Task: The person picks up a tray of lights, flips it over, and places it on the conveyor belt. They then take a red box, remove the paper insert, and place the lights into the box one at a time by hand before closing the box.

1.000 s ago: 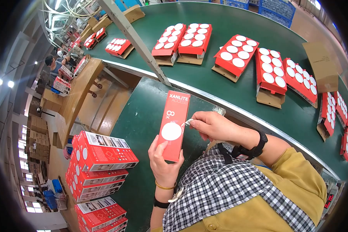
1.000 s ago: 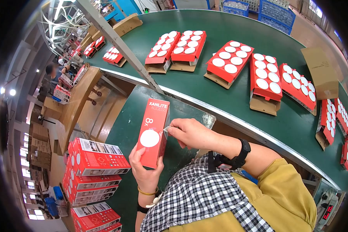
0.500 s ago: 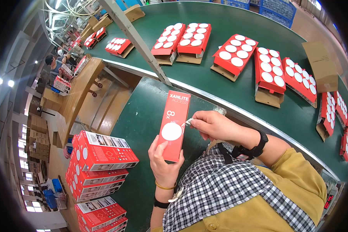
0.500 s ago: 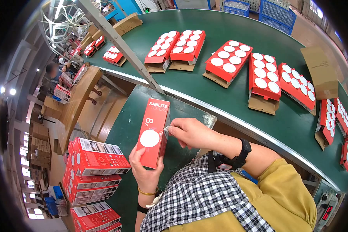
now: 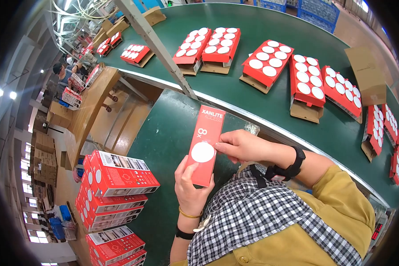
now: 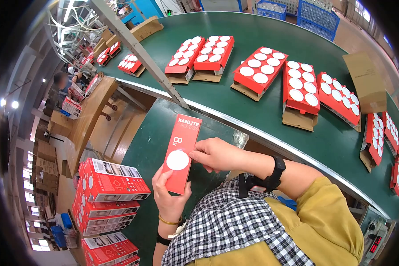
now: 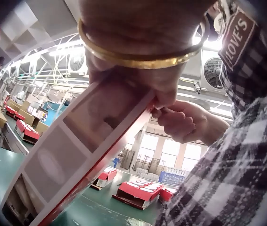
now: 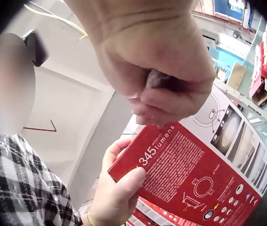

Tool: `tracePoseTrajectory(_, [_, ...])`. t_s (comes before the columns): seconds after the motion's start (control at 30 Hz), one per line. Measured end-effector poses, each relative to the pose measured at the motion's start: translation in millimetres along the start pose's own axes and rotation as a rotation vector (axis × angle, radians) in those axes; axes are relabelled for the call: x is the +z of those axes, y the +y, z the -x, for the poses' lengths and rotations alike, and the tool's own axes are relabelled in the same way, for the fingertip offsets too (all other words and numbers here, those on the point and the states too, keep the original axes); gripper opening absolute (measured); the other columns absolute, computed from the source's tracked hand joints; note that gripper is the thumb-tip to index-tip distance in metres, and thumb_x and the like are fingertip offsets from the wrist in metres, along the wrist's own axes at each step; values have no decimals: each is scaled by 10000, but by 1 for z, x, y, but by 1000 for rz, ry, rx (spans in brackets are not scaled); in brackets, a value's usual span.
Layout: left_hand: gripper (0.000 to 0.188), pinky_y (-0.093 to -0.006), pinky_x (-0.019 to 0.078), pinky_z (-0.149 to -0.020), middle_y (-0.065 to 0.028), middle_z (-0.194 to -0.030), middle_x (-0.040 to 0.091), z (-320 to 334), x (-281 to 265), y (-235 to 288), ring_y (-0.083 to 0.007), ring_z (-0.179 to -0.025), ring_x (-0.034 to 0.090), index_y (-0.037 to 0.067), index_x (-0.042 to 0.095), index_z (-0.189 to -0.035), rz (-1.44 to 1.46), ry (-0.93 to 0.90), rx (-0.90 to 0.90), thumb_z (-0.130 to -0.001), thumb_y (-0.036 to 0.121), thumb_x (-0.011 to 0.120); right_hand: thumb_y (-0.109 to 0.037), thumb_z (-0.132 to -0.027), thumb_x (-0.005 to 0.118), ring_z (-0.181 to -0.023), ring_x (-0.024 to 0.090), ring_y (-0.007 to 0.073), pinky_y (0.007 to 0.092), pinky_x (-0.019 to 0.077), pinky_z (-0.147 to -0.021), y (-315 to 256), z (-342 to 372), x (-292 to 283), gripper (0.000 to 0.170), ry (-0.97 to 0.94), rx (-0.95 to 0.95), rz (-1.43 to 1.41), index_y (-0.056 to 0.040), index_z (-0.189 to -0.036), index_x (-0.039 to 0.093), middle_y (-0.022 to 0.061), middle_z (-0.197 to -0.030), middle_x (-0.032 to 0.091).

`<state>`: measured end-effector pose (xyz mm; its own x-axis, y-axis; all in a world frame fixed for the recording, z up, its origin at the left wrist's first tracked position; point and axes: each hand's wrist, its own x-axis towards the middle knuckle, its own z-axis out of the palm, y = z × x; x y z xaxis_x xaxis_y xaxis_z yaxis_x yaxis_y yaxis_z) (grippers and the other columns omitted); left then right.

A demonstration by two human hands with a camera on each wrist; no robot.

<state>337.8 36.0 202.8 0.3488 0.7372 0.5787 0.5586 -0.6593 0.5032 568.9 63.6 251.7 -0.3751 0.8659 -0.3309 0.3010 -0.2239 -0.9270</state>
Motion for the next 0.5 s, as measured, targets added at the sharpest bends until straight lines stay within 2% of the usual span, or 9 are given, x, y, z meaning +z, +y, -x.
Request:
tracePoseTrajectory(0.07, [685, -434, 531, -883, -215, -1290, 514, 0, 2, 0, -373, -1138, 572, 104, 457, -1224, -7, 12, 2, -660, 79, 846, -335, -1022, 483, -514, 572, 105, 271, 484, -493, 2, 1, 1, 370, 14, -61, 83, 8, -965, 611, 36, -611, 583])
tracePoseTrajectory(0.1, [685, -434, 536, -874, -215, -1287, 514, 0, 2, 0, -375, -1133, 576, 105, 457, -1223, -12, 18, 5, -659, 80, 845, -332, -1024, 479, -521, 572, 106, 273, 482, -491, 6, 2, 2, 371, -42, -91, 91, 5, -960, 619, 30, -608, 577])
tracePoseTrajectory(0.5, [699, -427, 547, -870, -202, -1291, 516, -5, -8, -5, -370, -1130, 582, 106, 451, -1212, -15, -43, 58, -645, 86, 861, -333, -1031, 456, -493, 516, 86, 259, 429, -472, -2, 9, -10, 367, -272, -42, 118, -17, -946, 623, -1, -589, 548])
